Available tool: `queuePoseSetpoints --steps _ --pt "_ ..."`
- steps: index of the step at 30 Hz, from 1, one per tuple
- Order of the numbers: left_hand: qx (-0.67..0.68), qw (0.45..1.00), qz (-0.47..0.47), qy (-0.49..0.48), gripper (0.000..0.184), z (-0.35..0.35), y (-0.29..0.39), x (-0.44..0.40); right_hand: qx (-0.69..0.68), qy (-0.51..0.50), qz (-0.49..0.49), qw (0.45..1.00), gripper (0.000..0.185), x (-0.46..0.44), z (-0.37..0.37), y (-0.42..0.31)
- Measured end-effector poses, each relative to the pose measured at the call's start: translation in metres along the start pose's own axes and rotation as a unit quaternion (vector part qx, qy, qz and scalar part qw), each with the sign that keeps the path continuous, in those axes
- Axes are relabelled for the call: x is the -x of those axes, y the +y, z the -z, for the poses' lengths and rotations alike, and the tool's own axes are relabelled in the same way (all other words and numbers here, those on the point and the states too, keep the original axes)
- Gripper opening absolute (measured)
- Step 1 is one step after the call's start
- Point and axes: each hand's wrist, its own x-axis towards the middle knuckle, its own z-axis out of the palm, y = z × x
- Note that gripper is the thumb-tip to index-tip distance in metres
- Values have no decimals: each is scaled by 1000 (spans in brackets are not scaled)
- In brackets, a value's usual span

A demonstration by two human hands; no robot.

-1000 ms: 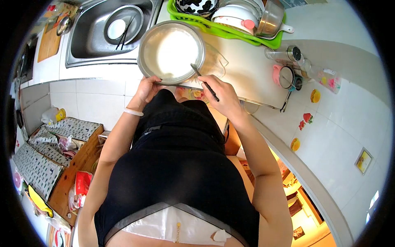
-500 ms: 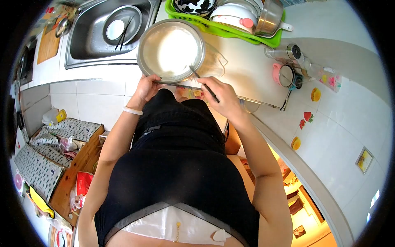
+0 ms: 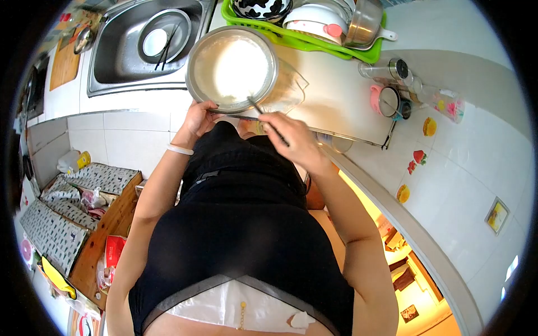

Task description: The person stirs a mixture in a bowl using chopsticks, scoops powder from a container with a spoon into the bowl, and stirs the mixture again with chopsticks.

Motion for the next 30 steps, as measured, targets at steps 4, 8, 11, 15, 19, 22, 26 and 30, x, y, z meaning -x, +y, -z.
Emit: queuePoseSetpoints --steps 4,8,11,15,19,22,26,30 --pt "0 1000 5 -11 44 3 -6 -5 39 12 -59 997 23 -8 18 13" --pt "32 997 54 -46 42 3 -8 -15 42 64 -21 997 24 -17 16 22" --pt "41 996 62 -49 42 -5 -9 -14 4 92 -25 995 23 -25 15 24" --pt "50 991 87 -90 44 11 -24 -34 -6 79 -93 993 21 -35 24 29" --pt "-70 991 94 -70 59 12 10 -20 -3 87 -78 993 15 -49 31 43" --pt "-253 966 50 -21 77 27 42 -28 18 60 -53 997 13 -63 40 46" --pt "-384 923 10 6 64 21 68 -46 67 45 -44 996 12 -62 45 38" --pt "-395 918 9 -30 49 23 65 -61 43 39 -109 992 11 -32 32 35"
